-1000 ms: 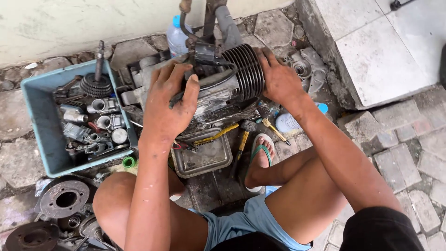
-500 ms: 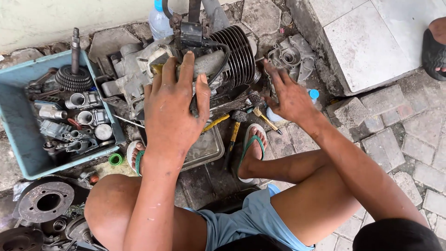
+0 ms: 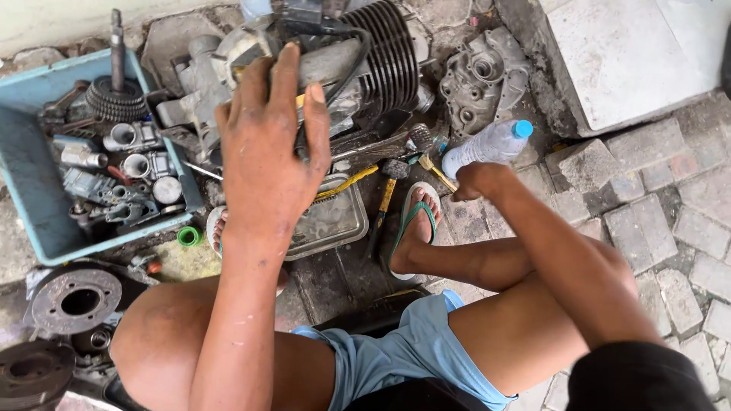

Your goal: Cleaning and repairing a motorcycle engine block using a brush and a screwdriver

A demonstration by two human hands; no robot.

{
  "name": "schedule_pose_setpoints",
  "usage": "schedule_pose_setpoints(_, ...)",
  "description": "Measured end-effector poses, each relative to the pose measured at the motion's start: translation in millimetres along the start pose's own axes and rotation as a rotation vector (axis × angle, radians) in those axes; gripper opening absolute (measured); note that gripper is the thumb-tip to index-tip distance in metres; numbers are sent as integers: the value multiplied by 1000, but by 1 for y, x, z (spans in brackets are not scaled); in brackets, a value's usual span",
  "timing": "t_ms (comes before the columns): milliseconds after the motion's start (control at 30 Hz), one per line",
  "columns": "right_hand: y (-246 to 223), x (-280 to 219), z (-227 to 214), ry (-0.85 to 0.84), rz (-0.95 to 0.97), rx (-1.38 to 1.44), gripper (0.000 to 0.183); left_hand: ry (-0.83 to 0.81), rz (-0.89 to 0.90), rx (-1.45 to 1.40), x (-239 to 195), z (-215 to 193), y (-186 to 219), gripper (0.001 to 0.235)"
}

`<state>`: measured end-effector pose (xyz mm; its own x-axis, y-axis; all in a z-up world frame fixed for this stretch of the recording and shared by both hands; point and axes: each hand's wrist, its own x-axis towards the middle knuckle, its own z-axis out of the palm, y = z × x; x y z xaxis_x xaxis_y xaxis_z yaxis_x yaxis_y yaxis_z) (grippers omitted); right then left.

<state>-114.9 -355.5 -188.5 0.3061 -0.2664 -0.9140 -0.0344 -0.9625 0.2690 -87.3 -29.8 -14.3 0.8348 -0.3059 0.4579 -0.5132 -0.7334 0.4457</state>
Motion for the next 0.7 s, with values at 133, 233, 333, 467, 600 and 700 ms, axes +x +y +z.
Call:
schedule_pose_setpoints(133,-3,104,52,-38,-8,408,59,-44,-16,-6,-4,-2,2,50)
schedule_pose_setpoints(233,-6,189,107,313,-29,271,37,-39,-9,7,-7,1,-2,50)
schedule_pose_setpoints(333,-7,218,124,418,92,596,34,-14,-15,23,-8,0,-2,47)
schedule_pose_setpoints(467,-5,251,133,670,21,552,35,-31,-28,50,-8,3,0,46)
schedule_pose_setpoints(600,-19,213,100,573,92,674,36,165,-64,196,-11,30,10,55)
schedule_pose_setpoints(700,-15,248,117,654,71,609,41,72,177,300,-43,64,24,53)
